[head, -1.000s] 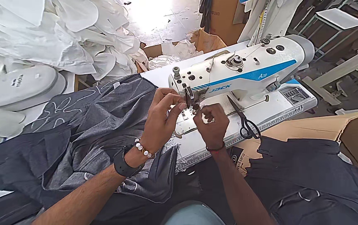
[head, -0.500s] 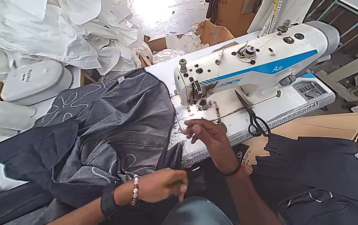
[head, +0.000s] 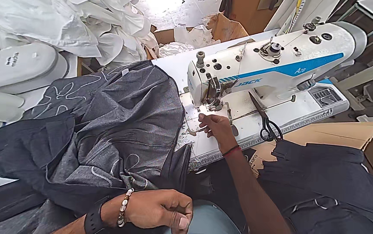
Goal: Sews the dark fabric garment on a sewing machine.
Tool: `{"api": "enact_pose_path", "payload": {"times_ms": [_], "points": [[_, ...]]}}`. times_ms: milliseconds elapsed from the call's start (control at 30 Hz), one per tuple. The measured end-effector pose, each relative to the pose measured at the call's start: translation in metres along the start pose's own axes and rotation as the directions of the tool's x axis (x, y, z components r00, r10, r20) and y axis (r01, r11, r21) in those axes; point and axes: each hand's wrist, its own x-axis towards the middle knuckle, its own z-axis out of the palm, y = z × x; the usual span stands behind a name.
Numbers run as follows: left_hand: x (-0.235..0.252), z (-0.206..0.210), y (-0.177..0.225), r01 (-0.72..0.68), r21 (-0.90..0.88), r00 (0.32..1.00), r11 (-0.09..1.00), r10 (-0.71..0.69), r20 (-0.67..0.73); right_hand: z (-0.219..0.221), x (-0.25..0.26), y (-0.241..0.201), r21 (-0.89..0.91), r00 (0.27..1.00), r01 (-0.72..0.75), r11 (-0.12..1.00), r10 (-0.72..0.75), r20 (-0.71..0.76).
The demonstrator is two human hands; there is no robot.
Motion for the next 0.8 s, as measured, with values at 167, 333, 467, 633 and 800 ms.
{"api": "enact_pose_path", "payload": {"times_ms": [167,333,467,633,800], "points": [[0.002,0.000,0.006,-0.064,-0.102,0.997,0.993,0.067,0.028,0.008,0.008,-0.011,-0.172,0.990,0.136,0.976,-0.141,-0.015],[-0.004,-0.003,0.011,-0.182,-0.246,0.983,0.952,0.181,-0.027,-0.011,0.012,-0.003,-0.133,0.981,0.091,0.987,-0.112,-0.156],[0.003,-0.007,0.005,-0.214,-0.350,0.977,0.912,0.202,-0.070,-0.023,0.024,-0.012,-0.374,0.991,-0.037,0.926,-0.015,-0.136],[0.003,-0.015,-0.003,-0.225,-0.489,0.974,0.843,0.174,-0.146,-0.028,0.056,-0.035,-0.527,0.992,-0.121,0.841,0.086,-0.090],[-0.009,0.001,-0.048,0.501,0.225,0.860,0.836,-0.510,-0.022,-0.024,0.041,-0.034,-0.386,0.960,-0.056,0.921,0.156,0.234]]}}
